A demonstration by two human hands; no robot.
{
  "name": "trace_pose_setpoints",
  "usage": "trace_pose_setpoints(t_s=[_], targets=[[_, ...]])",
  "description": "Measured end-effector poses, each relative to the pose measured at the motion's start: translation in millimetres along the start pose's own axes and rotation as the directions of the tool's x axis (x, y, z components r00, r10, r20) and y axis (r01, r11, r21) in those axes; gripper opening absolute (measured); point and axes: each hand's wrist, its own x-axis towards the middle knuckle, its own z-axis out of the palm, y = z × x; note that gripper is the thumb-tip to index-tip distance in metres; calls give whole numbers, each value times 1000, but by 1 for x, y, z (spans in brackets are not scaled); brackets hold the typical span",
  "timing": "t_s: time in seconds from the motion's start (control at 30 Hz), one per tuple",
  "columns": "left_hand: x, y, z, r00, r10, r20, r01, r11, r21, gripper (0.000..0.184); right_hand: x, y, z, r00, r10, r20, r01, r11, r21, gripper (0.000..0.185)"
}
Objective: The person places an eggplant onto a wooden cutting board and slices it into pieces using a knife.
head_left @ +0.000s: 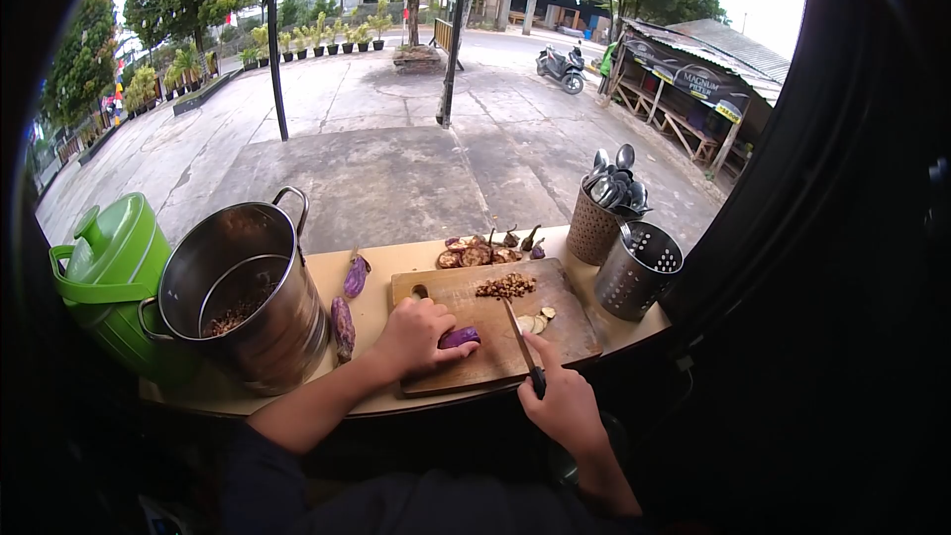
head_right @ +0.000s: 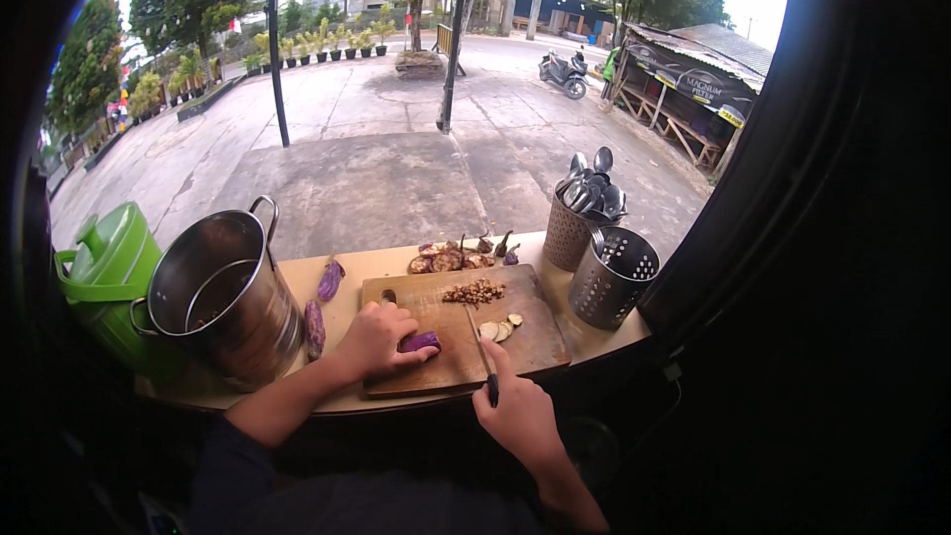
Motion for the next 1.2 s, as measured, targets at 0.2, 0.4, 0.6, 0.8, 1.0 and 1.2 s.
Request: trace_pose_setpoints(t_s=[0.2, 0.4, 0.6, 0.8, 1.0, 1.2], targets=[[-1, -3, 5, 1000, -14, 21, 14, 999, -38, 43, -16, -11, 7, 979, -171, 110, 169, 985, 19, 67], [-2, -4, 7, 999, 20, 31, -19, 1000, -16, 42, -19, -8, 13, 974, -212, 77, 212, 977, 7, 62], [-1, -5, 9, 999, 34, 12, -33, 998, -47, 37, -17, -8, 16, 975, -213, 63, 211, 977, 33, 51], [0, -5, 9, 999, 45, -3, -45, 996, -73, 35, -5, -15, 20, 979, -198, 44, 197, 980, 31, 49], [-1, -7, 13, 999, 49, -16, -50, 995, -88, 37, 8, -26, 23, 982, -187, 26, 185, 981, 50, 44], [0, -6, 12, 999, 32, -13, -34, 994, -107, 37, 24, -27, 25, 979, -197, 49, 192, 978, 81, 44]])
